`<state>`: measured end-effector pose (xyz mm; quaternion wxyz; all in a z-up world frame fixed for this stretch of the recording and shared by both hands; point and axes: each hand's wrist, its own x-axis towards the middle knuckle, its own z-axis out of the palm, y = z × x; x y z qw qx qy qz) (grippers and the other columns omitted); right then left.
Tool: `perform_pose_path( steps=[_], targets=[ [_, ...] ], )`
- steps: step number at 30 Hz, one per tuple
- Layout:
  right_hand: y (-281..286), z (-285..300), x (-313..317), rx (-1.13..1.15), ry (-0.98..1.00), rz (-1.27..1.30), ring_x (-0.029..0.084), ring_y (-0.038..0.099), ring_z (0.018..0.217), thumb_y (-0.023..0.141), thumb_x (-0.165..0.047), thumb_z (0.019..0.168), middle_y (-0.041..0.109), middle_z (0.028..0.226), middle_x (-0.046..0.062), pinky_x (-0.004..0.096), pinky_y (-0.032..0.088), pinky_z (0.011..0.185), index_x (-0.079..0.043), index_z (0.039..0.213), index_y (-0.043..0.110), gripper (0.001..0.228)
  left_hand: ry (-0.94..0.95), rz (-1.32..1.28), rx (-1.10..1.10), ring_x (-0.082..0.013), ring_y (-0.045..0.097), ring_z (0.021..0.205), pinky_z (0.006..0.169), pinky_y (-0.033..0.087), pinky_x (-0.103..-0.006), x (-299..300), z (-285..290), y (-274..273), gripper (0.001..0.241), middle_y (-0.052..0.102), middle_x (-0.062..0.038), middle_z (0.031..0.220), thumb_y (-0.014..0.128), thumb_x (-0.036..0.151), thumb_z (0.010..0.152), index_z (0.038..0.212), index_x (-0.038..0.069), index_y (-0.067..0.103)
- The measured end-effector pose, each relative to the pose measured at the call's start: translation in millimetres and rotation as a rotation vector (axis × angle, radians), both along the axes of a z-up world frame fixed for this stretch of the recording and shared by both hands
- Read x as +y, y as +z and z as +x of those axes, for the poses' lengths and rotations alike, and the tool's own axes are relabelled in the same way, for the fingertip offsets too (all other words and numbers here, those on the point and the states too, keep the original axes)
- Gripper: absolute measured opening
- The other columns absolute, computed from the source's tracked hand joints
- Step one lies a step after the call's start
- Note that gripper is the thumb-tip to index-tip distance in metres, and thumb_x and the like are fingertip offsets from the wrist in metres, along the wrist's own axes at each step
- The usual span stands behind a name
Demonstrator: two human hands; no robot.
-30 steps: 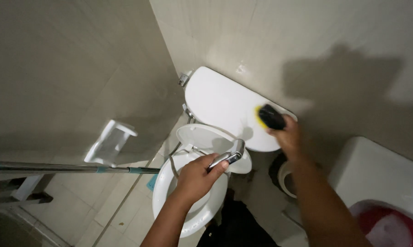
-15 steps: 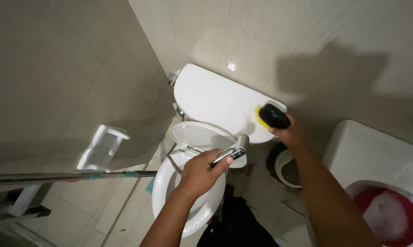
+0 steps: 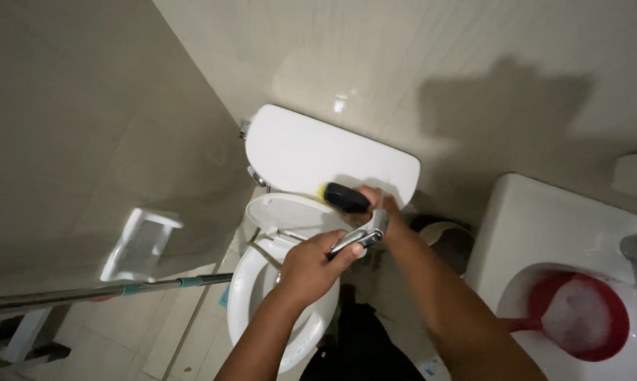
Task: The person uses a handheld bidet sprayer to rinse the toilet tank and then scrubs the exterior with a sponge. They proceed to scrub the toilet seat and the inside of the bowl using a toilet brush while simultaneously rinsing with the sprayer.
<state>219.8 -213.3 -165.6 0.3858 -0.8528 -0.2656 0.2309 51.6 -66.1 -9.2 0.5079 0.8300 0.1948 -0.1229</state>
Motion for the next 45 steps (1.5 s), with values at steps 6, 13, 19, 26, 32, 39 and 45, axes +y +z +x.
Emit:
perform_pose_path(
  steps=[6,13,19,26,32,39,45],
  targets=[
    [-85.6,49.7,-124.7,-0.025,-0.413,-0.189,0.034,0.061,0.110,0.101,-0.026,0.071,0.062,0.119,0.019,0.049,0.048,0.087,0.001,0.136,0.052,0.086,-0.041,0.007,0.046,-0.0270,0.071,0.081,0.074,0.053,-0.0407,0.2,5.4,0.4,0.055,0.074,-0.008,0.085,0.057,0.065,0.088,0.114,0.019,0.075],
    [10.8,53.3,-83.9,0.007,-0.546,-0.149,0.026,0.068,0.097,0.086,-0.019,0.079,0.071,0.110,0.014,0.046,0.056,0.086,-0.004,0.124,0.066,0.052,0.076,0.032,-0.078,-0.0254,0.071,0.083,0.076,0.053,-0.0385,5.3,2.7,-19.6,0.058,0.074,-0.007,0.094,0.064,0.061,0.089,0.123,0.014,0.069],
    [-4.6,75.2,-2.2,-0.205,-0.428,0.231,0.029,0.071,0.089,0.086,-0.004,0.071,0.074,0.099,0.015,0.044,0.058,0.082,-0.001,0.106,0.070,0.038,0.238,-0.043,0.075,-0.0183,0.062,0.070,0.067,0.050,-0.0353,25.6,-5.8,7.2,0.049,0.068,-0.007,0.075,0.062,0.056,0.090,0.115,0.016,0.075],
    [8.1,94.9,117.2,-0.387,-0.208,0.025,0.040,0.070,0.096,0.094,-0.016,0.065,0.073,0.104,0.022,0.046,0.054,0.087,-0.003,0.111,0.069,0.054,0.427,-0.093,-0.005,-0.0151,0.058,0.068,0.064,0.048,-0.0319,39.1,-21.6,-4.1,0.045,0.066,-0.003,0.073,0.066,0.047,0.090,0.120,0.015,0.075],
    [-19.6,68.3,191.3,-0.295,0.070,0.228,0.040,0.069,0.098,0.092,-0.018,0.067,0.073,0.104,0.019,0.046,0.055,0.085,-0.006,0.109,0.069,0.049,0.560,-0.071,-0.033,-0.0131,0.061,0.065,0.062,0.050,-0.0297,48.3,-42.8,-26.7,0.044,0.069,0.000,0.076,0.069,0.043,0.090,0.120,0.012,0.073],
    [-12.0,50.1,161.0,-0.073,0.449,0.061,0.029,0.074,0.094,0.087,-0.010,0.063,0.076,0.098,0.011,0.039,0.057,0.087,-0.011,0.106,0.075,0.044,0.634,-0.037,0.029,-0.0135,0.054,0.064,0.060,0.046,-0.0298,59.7,-61.4,-26.5,0.044,0.062,-0.005,0.070,0.069,0.043,0.091,0.121,0.011,0.074],
    [5.5,74.0,50.0,0.074,0.277,-0.114,0.023,0.073,0.097,0.094,-0.009,0.063,0.076,0.106,0.010,0.039,0.057,0.091,-0.006,0.111,0.071,0.053,0.633,-0.180,0.074,-0.0113,0.058,0.064,0.061,0.048,-0.0285,58.7,-65.1,-25.1,0.045,0.065,0.000,0.069,0.069,0.046,0.089,0.120,0.014,0.076]
  ],
)
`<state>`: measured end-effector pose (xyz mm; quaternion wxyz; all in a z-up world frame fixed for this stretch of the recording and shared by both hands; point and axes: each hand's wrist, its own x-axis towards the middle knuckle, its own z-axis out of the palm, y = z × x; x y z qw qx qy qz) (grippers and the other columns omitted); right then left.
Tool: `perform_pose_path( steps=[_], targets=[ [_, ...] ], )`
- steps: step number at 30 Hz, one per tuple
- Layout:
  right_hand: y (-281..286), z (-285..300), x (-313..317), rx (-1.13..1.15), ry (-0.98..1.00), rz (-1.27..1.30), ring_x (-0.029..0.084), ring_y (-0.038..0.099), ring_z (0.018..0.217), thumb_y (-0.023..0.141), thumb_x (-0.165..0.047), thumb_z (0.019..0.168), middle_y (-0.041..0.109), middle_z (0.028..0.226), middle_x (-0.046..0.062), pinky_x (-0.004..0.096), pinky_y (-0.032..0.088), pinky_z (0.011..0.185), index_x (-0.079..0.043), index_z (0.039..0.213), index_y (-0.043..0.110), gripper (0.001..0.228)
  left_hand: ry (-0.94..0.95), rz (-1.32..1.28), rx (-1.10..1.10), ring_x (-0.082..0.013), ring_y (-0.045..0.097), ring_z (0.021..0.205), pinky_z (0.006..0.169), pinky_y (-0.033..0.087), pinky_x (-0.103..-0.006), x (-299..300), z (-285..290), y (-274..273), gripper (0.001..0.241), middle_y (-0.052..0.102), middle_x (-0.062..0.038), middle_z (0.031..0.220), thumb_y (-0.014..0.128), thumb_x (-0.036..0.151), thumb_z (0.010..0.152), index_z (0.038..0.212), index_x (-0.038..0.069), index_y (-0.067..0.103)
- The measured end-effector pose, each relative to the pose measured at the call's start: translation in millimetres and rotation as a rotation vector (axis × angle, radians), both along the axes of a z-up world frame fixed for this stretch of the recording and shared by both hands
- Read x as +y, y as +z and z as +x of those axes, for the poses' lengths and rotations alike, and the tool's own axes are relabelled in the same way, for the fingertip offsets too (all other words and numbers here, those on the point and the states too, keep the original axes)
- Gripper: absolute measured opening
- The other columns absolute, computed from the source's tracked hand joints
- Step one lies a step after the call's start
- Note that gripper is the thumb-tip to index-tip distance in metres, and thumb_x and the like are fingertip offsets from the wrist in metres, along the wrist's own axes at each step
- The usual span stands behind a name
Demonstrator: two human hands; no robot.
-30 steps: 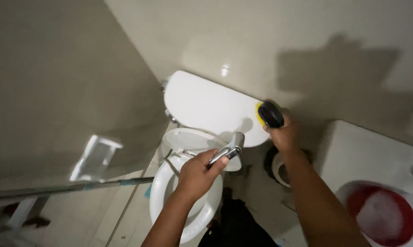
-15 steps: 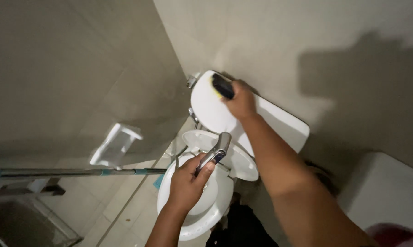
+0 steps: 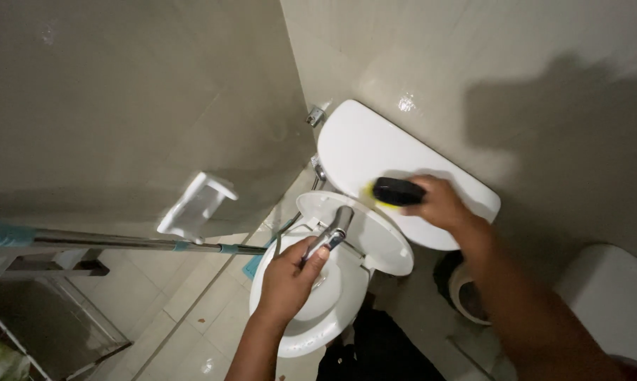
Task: The person uses a handheld bidet sprayer to rinse the toilet tank and then scrubs the exterior with a sponge. They proceed to scrub the toilet seat and the inside of the bowl using a toilet brush while simultaneously rinsing with the sprayer.
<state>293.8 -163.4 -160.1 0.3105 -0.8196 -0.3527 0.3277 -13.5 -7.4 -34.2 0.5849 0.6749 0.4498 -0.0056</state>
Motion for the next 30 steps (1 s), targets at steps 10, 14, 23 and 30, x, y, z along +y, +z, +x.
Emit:
perform_pose_path(
  steps=[10,14,23,30],
  targets=[
    [-3.6,-23.6,61.1,-0.121,-0.223,0.179,0.026,0.071,0.095,0.093,-0.009,0.064,0.074,0.102,0.012,0.039,0.056,0.086,-0.005,0.106,0.071,0.047,-0.098,0.001,0.097,-0.0135,0.058,0.066,0.064,0.049,-0.0300,-10.2,-0.3,5.5,0.046,0.067,-0.003,0.072,0.069,0.049,0.088,0.122,0.017,0.074],
    [4.5,-38.5,88.2,-0.248,-0.168,0.240,0.035,0.068,0.100,0.094,-0.013,0.065,0.071,0.104,0.016,0.044,0.053,0.088,-0.006,0.107,0.070,0.049,-0.178,0.030,0.041,-0.0156,0.059,0.068,0.065,0.050,-0.0320,-18.0,0.9,7.3,0.047,0.070,-0.004,0.078,0.069,0.049,0.088,0.119,0.014,0.076],
    [-21.8,-18.6,-18.4,-0.267,-0.238,0.239,0.030,0.067,0.104,0.094,-0.014,0.064,0.070,0.110,0.015,0.042,0.053,0.092,-0.003,0.115,0.069,0.058,-0.301,0.125,0.058,-0.0189,0.067,0.075,0.072,0.053,-0.0337,-24.3,11.3,25.6,0.051,0.076,-0.007,0.091,0.068,0.053,0.087,0.124,0.017,0.073],
    [-20.0,6.2,-82.8,-0.020,-0.746,0.360,0.022,0.072,0.097,0.085,-0.008,0.074,0.075,0.108,0.008,0.038,0.057,0.086,-0.008,0.114,0.069,0.043,-0.164,0.154,-0.059,-0.0145,0.061,0.067,0.064,0.049,-0.0313,-17.2,16.3,12.6,0.050,0.070,-0.004,0.075,0.067,0.053,0.090,0.122,0.016,0.074]
  ],
)
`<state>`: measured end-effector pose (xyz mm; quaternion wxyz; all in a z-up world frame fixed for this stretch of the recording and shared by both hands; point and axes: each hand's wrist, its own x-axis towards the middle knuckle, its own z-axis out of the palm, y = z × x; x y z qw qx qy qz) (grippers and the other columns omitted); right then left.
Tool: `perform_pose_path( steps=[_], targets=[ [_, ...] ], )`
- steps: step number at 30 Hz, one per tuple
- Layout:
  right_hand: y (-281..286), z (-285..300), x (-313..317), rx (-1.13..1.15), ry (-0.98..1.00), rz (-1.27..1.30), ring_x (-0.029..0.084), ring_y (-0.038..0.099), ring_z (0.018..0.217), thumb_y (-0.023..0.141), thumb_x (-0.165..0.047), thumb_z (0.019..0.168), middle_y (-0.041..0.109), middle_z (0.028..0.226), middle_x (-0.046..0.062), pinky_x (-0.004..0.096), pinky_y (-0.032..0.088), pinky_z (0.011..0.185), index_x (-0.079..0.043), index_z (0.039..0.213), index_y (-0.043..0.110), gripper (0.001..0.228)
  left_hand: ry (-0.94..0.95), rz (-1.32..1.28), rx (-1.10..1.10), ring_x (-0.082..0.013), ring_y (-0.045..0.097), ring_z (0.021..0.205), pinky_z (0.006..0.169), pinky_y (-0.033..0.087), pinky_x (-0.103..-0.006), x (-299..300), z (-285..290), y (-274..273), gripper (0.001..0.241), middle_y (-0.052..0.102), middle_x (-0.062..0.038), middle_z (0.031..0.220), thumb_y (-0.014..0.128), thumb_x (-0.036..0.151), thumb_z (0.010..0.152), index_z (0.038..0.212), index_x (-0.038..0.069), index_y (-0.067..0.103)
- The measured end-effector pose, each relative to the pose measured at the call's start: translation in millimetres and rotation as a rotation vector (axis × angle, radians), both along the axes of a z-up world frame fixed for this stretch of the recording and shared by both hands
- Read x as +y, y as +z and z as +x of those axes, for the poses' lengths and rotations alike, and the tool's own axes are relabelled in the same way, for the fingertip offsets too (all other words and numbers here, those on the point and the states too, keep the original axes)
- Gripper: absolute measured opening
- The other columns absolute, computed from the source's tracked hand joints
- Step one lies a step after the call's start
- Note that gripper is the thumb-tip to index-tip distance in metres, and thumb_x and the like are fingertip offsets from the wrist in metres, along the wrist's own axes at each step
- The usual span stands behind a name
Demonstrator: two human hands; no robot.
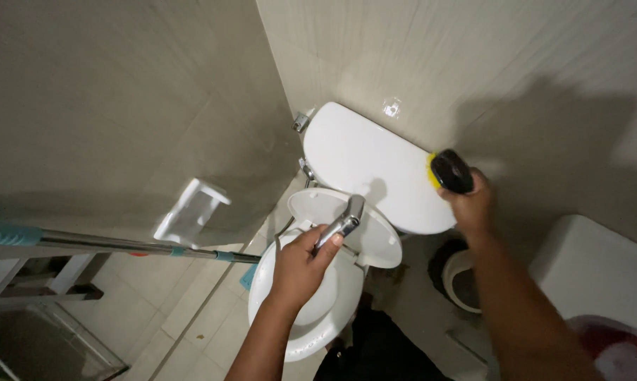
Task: The person uses a handheld bidet sprayer to rinse the toilet tank and then scrubs the exterior with a sponge. They proceed to scrub the toilet seat and the inside of the bowl using a toilet brush while simultaneously rinsing with the sprayer.
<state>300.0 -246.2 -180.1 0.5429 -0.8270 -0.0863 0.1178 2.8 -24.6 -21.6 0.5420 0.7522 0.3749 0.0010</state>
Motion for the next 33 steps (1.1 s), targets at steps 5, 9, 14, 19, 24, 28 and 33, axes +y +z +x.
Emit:
perform_pose_path(
  steps=[5,9,14,19,24,28,33],
  targets=[
    [0.1,-39.7,69.1,-0.217,0.153,-0.266,0.030,0.069,0.094,0.089,-0.010,0.071,0.073,0.102,0.015,0.043,0.055,0.084,-0.004,0.107,0.070,0.041,0.014,-0.046,0.077,-0.0165,0.061,0.067,0.064,0.049,-0.0333,0.7,16.1,23.6,0.047,0.068,-0.007,0.073,0.064,0.053,0.091,0.120,0.019,0.076],
    [4.7,-59.4,131.4,-0.332,0.474,-0.231,0.036,0.066,0.094,0.091,-0.015,0.066,0.070,0.100,0.018,0.044,0.052,0.084,-0.004,0.104,0.070,0.045,-0.023,0.013,0.041,-0.0186,0.066,0.071,0.069,0.053,-0.0343,-1.3,21.2,25.1,0.048,0.072,-0.005,0.079,0.066,0.053,0.089,0.120,0.018,0.075],
    [16.0,-47.1,171.4,-0.218,0.704,-0.187,0.036,0.066,0.097,0.088,-0.017,0.068,0.072,0.099,0.016,0.044,0.052,0.088,-0.007,0.102,0.071,0.039,-0.037,0.043,0.044,-0.0211,0.070,0.076,0.073,0.054,-0.0353,0.2,30.2,19.3,0.050,0.075,-0.006,0.086,0.065,0.054,0.090,0.121,0.016,0.074],
    [5.0,-15.1,189.6,-0.096,0.704,-0.131,0.034,0.065,0.099,0.087,-0.012,0.066,0.070,0.103,0.017,0.045,0.051,0.090,-0.006,0.109,0.068,0.048,-0.049,0.079,0.229,-0.0211,0.070,0.080,0.076,0.053,-0.0358,6.3,40.8,9.5,0.056,0.076,-0.008,0.086,0.064,0.059,0.090,0.127,0.017,0.070],
    [22.1,4.7,199.2,-0.274,0.345,-0.148,0.034,0.067,0.104,0.089,-0.013,0.069,0.070,0.110,0.017,0.044,0.053,0.093,-0.004,0.108,0.066,0.046,0.194,0.102,0.088,-0.0198,0.062,0.062,0.060,0.049,-0.0353,17.7,39.7,0.1,0.053,0.067,-0.009,0.068,0.066,0.055,0.088,0.123,0.016,0.074],
    [-31.5,-3.5,223.0,-0.335,0.287,-0.148,0.038,0.067,0.103,0.090,-0.016,0.071,0.071,0.107,0.019,0.046,0.052,0.092,-0.004,0.109,0.066,0.046,0.246,0.089,0.032,-0.0163,0.053,0.060,0.057,0.043,-0.0347,23.2,44.6,13.6,0.048,0.058,-0.007,0.064,0.064,0.053,0.092,0.120,0.016,0.077],
    [35.7,-35.4,236.2,-0.182,0.737,-0.180,0.037,0.074,0.098,0.085,-0.011,0.070,0.077,0.103,0.020,0.043,0.057,0.089,-0.010,0.111,0.071,0.043,0.192,0.039,-0.044,-0.0136,0.057,0.059,0.057,0.047,-0.0327,15.6,58.3,10.6,0.045,0.064,-0.004,0.065,0.067,0.050,0.090,0.116,0.014,0.077]
  ],
)
